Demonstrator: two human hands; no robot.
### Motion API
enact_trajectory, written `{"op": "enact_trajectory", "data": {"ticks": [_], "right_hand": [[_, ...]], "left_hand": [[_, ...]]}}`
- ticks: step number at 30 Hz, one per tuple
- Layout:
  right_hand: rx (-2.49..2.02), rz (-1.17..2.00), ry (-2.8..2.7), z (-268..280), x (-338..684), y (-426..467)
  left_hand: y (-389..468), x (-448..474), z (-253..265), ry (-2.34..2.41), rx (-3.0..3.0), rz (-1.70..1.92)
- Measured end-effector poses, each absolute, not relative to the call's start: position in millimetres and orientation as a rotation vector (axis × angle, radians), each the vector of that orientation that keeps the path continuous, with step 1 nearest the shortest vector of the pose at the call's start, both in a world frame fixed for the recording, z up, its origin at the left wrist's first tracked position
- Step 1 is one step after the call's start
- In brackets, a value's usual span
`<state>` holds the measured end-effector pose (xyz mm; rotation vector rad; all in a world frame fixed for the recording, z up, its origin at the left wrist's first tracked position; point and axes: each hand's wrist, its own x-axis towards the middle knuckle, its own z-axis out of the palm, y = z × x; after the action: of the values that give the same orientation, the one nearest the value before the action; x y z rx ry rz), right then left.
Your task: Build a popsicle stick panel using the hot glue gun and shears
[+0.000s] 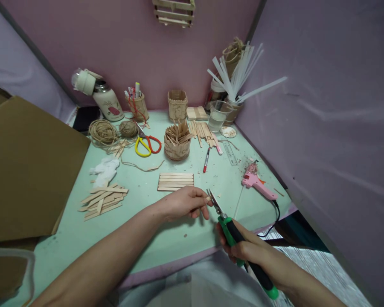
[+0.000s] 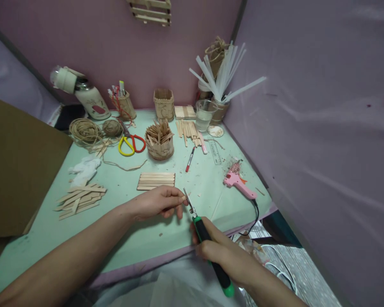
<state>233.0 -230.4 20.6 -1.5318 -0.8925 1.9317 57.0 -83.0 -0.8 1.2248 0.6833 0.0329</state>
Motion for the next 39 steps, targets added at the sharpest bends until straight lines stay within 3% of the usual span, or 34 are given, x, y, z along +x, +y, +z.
{"op": "enact_trajectory", "data": {"ticks": [39], "right_hand": [[-1.457, 1.942, -0.869, 14.3, 231.9, -234.6]], "left_hand": [[-87.1, 59.6, -1.9, 0.652, 1.093, 0.002]]}}
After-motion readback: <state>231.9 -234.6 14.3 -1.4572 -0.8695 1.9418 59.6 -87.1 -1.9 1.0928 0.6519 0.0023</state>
